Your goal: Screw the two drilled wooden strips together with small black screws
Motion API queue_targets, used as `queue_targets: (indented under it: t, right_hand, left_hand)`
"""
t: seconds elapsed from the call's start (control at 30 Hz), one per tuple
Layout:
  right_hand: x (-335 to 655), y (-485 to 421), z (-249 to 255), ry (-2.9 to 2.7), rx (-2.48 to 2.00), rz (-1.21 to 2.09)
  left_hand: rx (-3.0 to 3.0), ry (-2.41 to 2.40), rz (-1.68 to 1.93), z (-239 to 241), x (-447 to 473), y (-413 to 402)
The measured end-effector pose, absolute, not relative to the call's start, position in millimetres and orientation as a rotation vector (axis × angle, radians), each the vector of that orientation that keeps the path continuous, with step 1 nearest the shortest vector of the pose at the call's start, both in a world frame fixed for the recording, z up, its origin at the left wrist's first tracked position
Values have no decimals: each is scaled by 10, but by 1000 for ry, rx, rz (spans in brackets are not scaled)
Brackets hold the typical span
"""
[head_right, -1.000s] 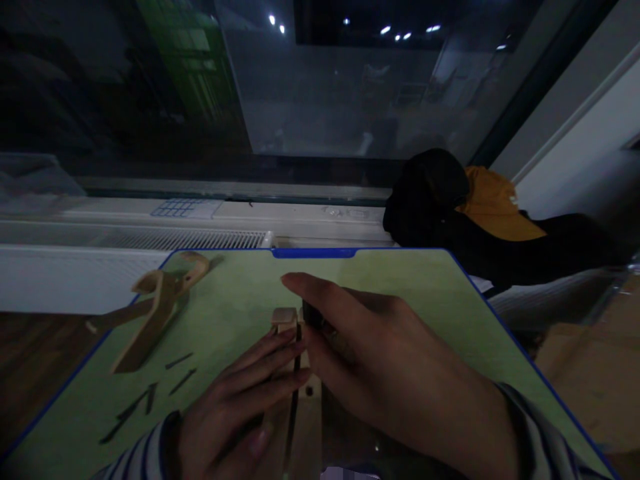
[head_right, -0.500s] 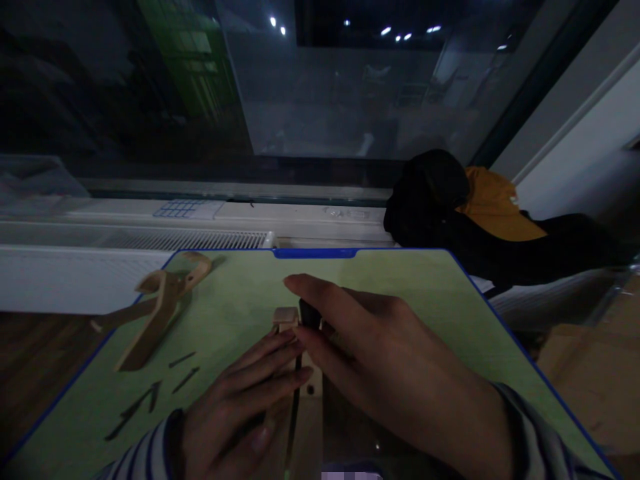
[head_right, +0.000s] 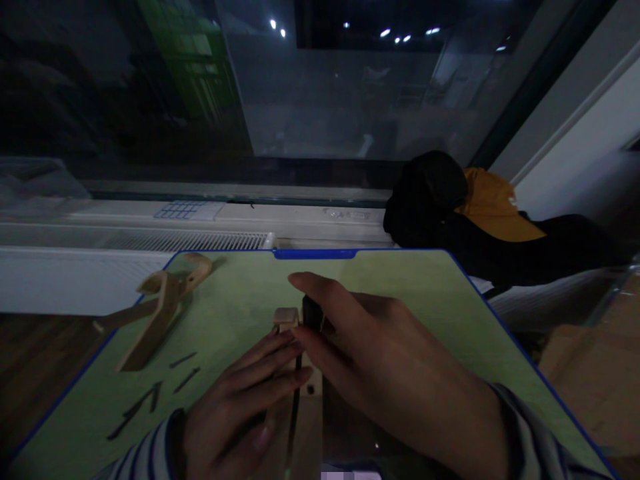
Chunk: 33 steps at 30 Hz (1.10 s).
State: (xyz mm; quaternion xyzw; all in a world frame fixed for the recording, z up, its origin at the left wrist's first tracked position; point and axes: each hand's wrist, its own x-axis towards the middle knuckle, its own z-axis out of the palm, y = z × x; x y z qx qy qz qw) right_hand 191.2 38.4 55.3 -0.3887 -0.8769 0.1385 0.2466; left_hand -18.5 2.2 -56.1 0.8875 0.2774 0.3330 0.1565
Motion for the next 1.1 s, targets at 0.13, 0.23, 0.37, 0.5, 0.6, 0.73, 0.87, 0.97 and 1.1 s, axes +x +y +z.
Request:
queue_targets:
  t: [0.13, 0.23, 0.37, 0.5, 0.6, 0.73, 0.87, 0.97, 1.1]
  right_hand:
    - [1906, 402, 566, -2415, -993, 376]
    - [1905, 404, 569, -2430, -958, 353]
    - [1920, 375, 562, -2438, -1018, 364]
    - [1943, 355, 563, -2457, -1022, 365]
    - [1942, 361, 594, -2462, -968, 323]
    - [1921, 373, 631, -2468, -945, 299]
    - [1907, 378, 637, -2446, -940, 342]
    - [1904, 380, 639, -2441, -942, 352]
    - [1896, 386, 646, -2441, -933, 337]
  left_hand:
    - [2521, 810, 969, -563, -184, 19]
    - [2529, 804, 926, -554, -185, 19]
    - [2475, 838, 914, -544, -181, 8]
    - [2476, 823, 913, -528, -180, 3]
    - [2480, 827, 886, -518, -180, 7]
    - [2532, 808, 920, -531, -176, 26]
    - [2550, 797, 939, -550, -178, 38]
    - [2549, 801, 953, -548, -184, 34]
    - [2559, 787, 962, -534, -191, 35]
